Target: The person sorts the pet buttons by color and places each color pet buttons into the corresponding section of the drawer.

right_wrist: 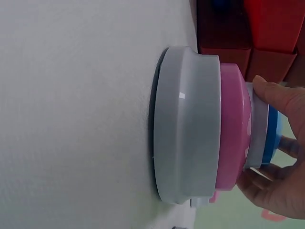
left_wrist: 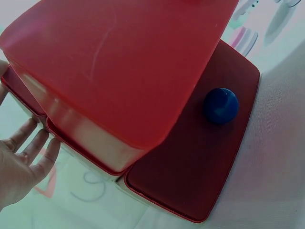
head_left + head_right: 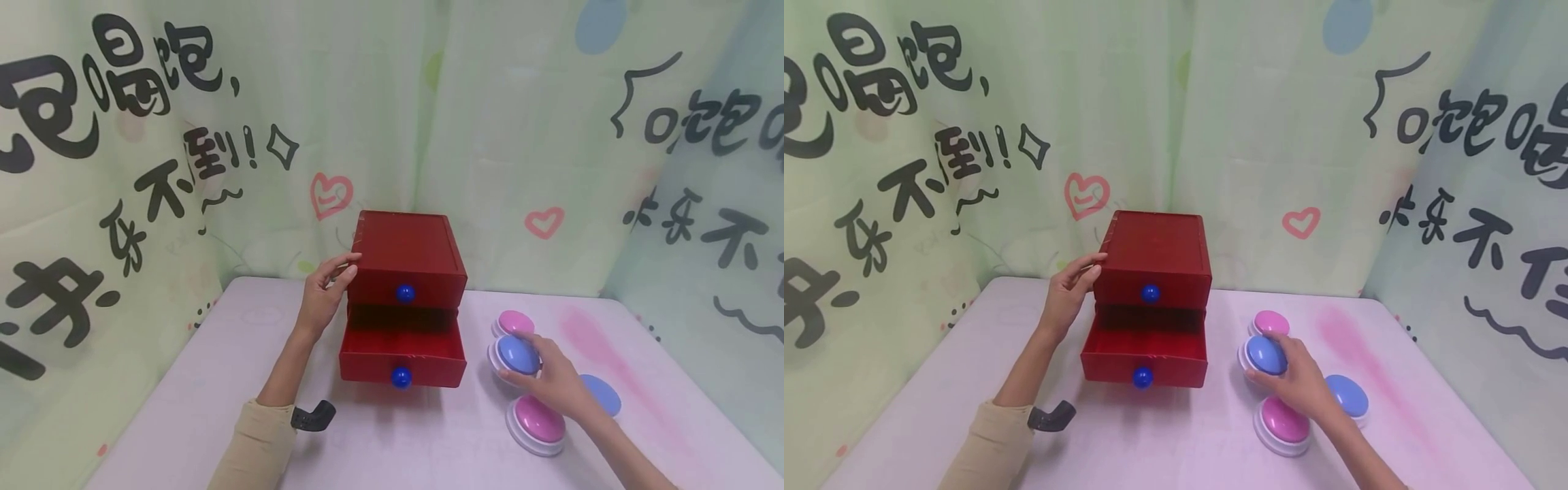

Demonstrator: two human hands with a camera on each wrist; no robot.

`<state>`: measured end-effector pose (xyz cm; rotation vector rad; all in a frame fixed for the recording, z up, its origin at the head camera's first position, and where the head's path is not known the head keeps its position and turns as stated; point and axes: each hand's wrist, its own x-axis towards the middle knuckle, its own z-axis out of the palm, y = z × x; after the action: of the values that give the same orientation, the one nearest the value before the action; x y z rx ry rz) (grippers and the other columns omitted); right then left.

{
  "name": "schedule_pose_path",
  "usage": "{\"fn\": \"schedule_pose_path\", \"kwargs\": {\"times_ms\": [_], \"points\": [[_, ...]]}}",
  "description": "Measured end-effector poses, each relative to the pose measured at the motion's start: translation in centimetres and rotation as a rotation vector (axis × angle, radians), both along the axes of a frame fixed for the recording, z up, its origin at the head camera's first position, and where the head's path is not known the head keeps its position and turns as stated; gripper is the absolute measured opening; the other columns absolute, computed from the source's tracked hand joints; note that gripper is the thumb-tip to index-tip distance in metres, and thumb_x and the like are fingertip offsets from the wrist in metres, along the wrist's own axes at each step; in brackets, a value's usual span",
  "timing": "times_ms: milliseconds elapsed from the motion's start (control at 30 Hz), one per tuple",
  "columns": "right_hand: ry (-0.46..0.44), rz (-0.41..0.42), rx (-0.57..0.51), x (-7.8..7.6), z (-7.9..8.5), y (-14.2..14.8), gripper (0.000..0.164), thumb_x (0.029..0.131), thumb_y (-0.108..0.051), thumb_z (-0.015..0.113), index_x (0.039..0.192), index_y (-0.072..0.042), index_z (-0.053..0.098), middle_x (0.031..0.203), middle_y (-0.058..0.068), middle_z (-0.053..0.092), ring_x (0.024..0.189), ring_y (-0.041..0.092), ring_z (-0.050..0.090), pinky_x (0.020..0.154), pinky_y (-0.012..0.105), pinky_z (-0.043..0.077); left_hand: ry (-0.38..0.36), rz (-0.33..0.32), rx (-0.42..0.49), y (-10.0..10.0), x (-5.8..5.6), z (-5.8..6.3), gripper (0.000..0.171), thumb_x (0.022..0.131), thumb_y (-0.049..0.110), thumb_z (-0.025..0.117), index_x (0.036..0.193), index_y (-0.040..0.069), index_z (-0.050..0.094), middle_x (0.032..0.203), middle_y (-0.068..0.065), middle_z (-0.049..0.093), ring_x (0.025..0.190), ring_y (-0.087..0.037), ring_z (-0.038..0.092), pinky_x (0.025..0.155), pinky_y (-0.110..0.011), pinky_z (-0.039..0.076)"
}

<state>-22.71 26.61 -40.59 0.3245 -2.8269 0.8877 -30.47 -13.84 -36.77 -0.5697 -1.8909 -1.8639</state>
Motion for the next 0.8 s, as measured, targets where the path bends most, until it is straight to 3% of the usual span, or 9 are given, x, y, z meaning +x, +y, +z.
{"fn": "schedule_pose_path", "kwargs": {"times_ms": [200,600,800], "points": [[0.143,0.001,-0.01,0.1,0.0,-0.5,0.083,0.085,-0.033,0.084,0.152,-0.006,0.042,0.134,0.026,0.051,0.118,0.044,0.054,0.091,0.065,0.051,-0.014,0.003,-0.005,0.0,0.1,0.0,0.034,0.102,0.02,0.061,0.134,0.011,0.068,0.135,-0.006,0.063,0.117,-0.023,0.061,0.09,-0.028,0.053],[0.27,0.012,-0.077,0.7,0.9,-2.3,0.083,0.081,-0.028,0.088,0.153,-0.018,0.045,0.132,0.019,0.054,0.117,0.037,0.053,0.088,0.066,0.052,-0.015,0.004,-0.01,0.0,0.2,0.0,0.034,0.102,0.021,0.062,0.134,0.012,0.068,0.135,-0.006,0.063,0.118,-0.024,0.061,0.09,-0.028,0.054],[0.325,0.001,-0.091,0.9,1.3,-2.8,0.084,0.081,-0.025,0.088,0.152,-0.013,0.045,0.138,0.018,0.051,0.121,0.037,0.051,0.088,0.066,0.052,-0.004,0.005,-0.01,0.0,0.1,0.0,0.034,0.102,0.021,0.062,0.134,0.012,0.068,0.134,-0.006,0.063,0.121,-0.033,0.059,0.094,-0.036,0.052]]}}
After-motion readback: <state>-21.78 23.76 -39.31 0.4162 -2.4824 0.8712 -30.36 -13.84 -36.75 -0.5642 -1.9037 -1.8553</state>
